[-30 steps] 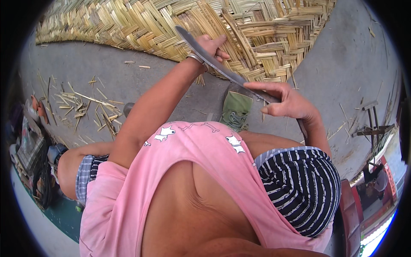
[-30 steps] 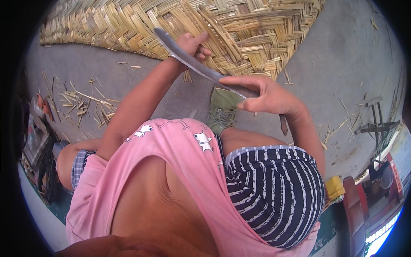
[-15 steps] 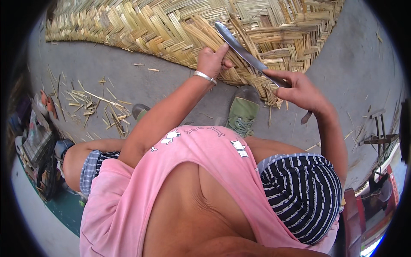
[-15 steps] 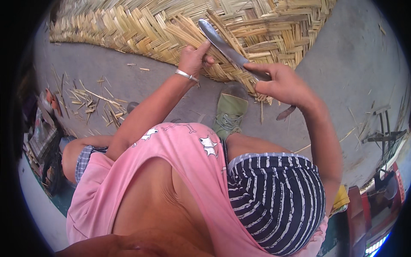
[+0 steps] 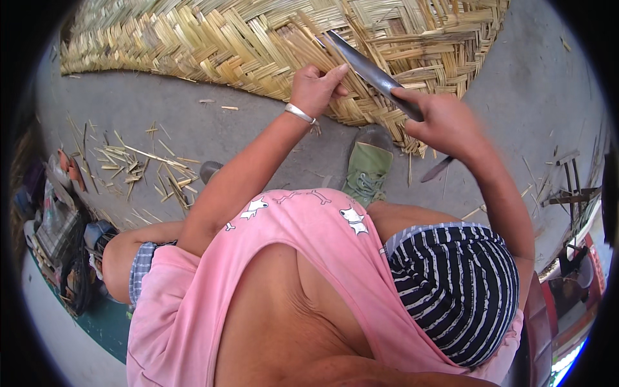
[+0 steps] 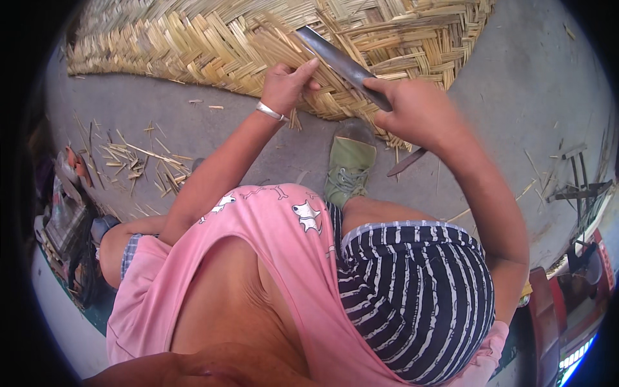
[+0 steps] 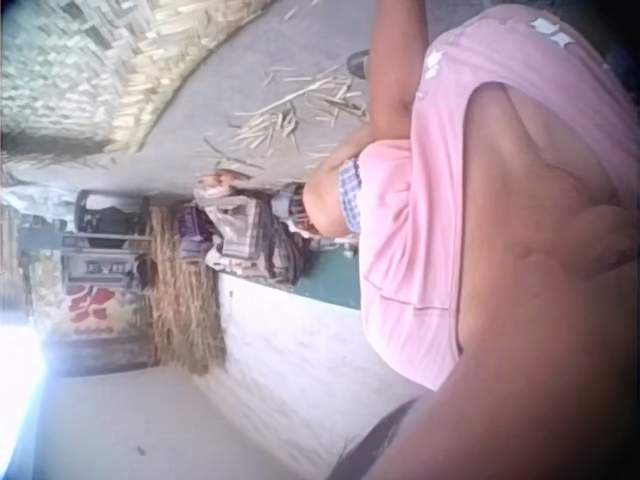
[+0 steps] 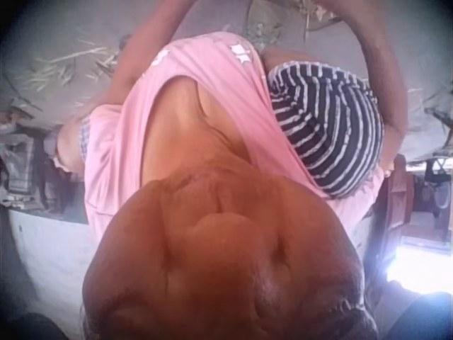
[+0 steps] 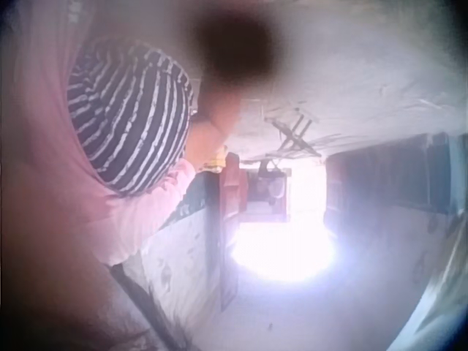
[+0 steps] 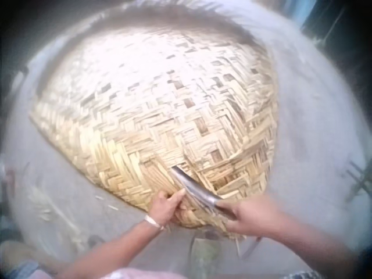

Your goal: The person uses a curved knife to trim the edges of a large woven mat on the floor. They repeatedly strike and cut protruding fibers along the perimeter, occasionally adjusting the mat's position.

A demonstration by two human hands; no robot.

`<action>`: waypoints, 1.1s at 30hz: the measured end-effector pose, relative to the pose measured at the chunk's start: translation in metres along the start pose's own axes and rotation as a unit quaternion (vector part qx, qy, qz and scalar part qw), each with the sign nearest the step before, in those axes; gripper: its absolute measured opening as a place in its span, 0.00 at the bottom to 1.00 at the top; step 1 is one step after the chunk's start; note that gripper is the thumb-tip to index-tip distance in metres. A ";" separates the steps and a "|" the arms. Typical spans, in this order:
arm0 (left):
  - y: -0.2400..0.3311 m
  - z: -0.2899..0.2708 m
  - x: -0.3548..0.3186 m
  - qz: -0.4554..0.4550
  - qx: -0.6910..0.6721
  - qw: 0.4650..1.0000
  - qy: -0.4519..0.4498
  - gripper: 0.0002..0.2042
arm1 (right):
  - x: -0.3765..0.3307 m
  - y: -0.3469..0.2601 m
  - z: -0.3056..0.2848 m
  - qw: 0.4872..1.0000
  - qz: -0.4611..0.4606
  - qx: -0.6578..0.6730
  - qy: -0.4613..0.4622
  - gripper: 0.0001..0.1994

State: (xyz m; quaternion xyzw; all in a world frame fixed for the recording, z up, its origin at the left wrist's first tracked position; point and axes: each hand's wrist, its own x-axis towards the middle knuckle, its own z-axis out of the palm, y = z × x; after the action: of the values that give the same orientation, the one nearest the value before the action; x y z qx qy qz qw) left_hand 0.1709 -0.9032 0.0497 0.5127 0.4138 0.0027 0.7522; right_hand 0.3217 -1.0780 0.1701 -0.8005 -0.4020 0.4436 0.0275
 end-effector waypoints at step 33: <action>0.025 -0.007 0.024 -0.322 -0.226 0.908 -0.147 0.07 | 0.051 0.013 0.061 0.989 -0.010 -0.062 0.135 0.33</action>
State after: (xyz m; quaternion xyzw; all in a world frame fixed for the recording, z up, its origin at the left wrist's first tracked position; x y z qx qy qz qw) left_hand 0.1926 -0.8753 0.0538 0.1624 0.4290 -0.2215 0.8605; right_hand 0.2998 -1.0721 0.0929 -0.8494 -0.4292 0.3049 0.0361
